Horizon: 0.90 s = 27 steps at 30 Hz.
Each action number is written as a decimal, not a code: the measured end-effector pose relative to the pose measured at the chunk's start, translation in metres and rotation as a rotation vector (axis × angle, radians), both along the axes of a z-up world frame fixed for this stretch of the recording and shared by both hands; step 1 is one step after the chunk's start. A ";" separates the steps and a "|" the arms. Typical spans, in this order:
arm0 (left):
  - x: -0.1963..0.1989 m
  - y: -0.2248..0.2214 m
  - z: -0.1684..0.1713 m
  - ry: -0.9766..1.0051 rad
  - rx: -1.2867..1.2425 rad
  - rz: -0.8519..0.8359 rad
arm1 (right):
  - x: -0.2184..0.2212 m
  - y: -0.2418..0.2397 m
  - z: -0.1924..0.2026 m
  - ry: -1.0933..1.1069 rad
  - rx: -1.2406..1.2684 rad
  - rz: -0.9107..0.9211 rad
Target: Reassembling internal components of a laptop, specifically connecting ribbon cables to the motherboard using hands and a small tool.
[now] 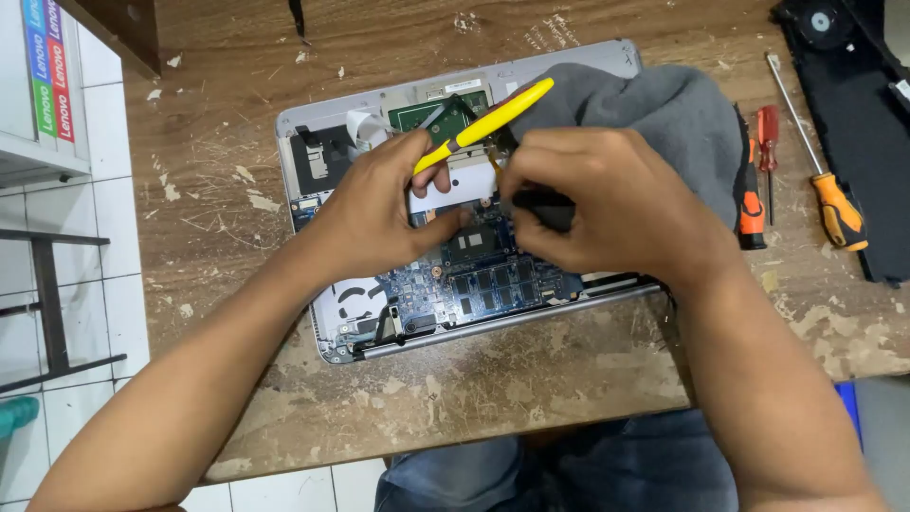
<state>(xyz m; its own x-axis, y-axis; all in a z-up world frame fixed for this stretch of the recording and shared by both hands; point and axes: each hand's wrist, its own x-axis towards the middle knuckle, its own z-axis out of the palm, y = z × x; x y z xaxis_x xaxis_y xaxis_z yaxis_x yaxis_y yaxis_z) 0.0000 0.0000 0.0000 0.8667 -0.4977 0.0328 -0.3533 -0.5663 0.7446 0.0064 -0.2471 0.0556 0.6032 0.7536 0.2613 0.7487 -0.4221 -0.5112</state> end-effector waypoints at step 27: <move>0.000 0.005 -0.006 0.036 -0.067 0.000 | 0.005 0.004 -0.014 0.186 -0.190 0.111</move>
<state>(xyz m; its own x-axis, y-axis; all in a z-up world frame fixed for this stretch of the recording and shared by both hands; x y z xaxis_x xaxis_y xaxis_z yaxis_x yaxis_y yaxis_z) 0.0003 0.0050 -0.0059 0.8680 -0.4953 0.0347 -0.3255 -0.5148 0.7931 0.0117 -0.2434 0.0417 0.5385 0.8426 0.0014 0.6963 -0.4440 -0.5639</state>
